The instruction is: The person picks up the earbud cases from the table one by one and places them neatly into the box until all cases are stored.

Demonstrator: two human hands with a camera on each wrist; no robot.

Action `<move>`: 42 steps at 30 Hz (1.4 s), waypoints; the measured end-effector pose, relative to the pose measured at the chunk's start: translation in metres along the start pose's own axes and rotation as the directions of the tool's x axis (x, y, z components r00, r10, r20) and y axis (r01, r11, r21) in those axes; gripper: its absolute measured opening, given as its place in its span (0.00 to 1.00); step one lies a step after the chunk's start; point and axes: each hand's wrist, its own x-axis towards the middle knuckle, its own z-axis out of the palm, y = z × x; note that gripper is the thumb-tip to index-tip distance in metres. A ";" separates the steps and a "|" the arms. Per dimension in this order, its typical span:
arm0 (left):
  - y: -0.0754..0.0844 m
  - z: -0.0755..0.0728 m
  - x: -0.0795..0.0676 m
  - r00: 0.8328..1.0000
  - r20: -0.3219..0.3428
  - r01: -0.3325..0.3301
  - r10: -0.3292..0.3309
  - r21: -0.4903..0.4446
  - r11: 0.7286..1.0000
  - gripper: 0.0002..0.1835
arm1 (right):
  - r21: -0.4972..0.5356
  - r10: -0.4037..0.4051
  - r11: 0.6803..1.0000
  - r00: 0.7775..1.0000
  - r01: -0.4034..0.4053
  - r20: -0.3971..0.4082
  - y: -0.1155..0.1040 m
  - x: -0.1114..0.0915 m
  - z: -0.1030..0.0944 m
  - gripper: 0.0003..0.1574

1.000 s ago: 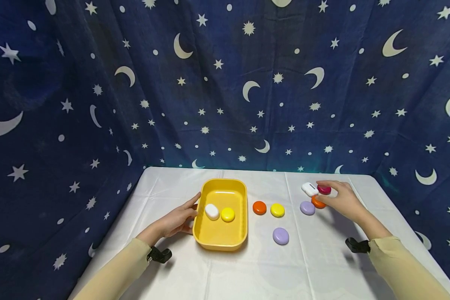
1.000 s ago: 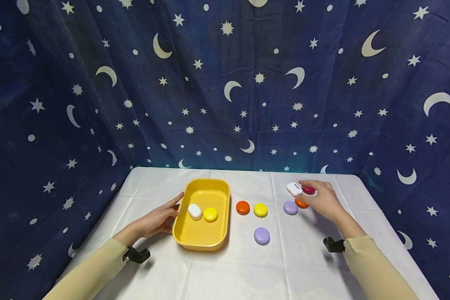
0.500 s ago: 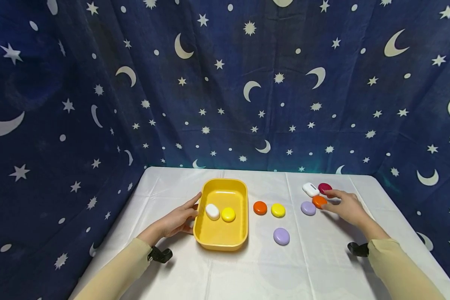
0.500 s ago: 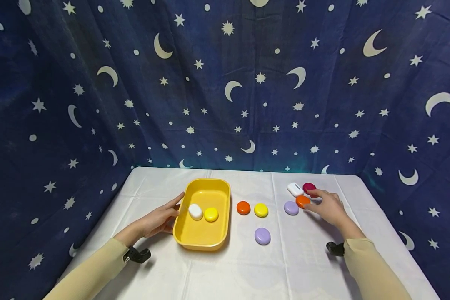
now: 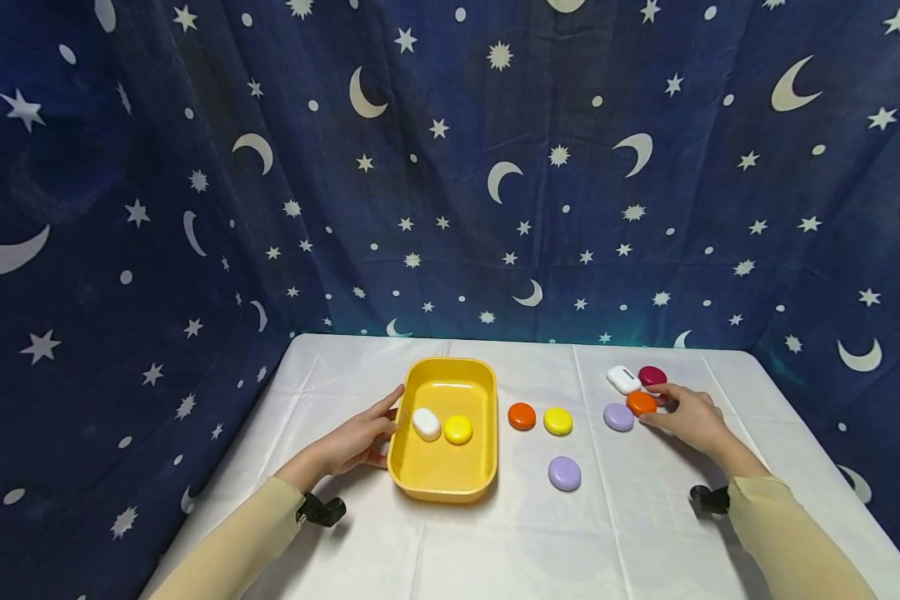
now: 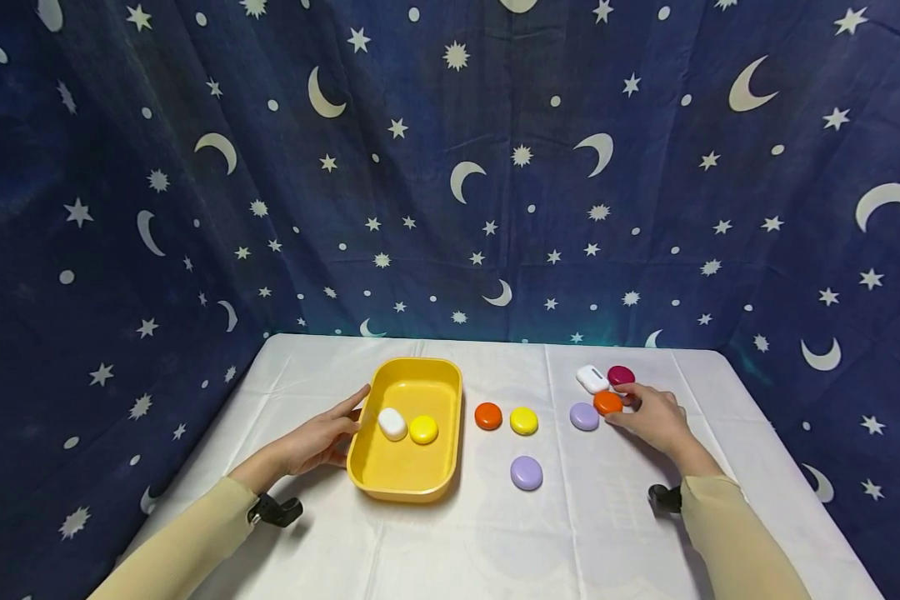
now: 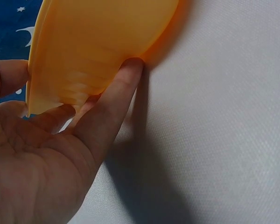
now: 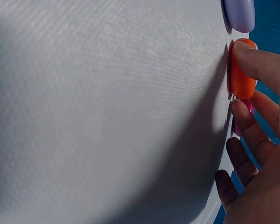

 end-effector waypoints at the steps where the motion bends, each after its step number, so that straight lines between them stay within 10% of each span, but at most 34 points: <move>1: 0.000 0.000 0.000 1.000 0.000 -0.001 0.001 -0.001 1.000 0.41 | 0.001 0.000 1.000 1.000 0.000 0.001 0.000 0.000 0.000 0.49; 30: 0.001 0.000 -0.001 1.000 -0.006 0.000 0.000 -0.006 1.000 0.41 | 0.001 0.006 1.000 1.000 -0.006 -0.001 -0.002 -0.005 -0.004 0.50; 42: 0.001 0.001 -0.001 1.000 -0.013 0.002 -0.002 0.004 1.000 0.41 | 0.049 -0.143 0.988 0.987 0.147 -0.070 -0.031 -0.010 -0.019 0.44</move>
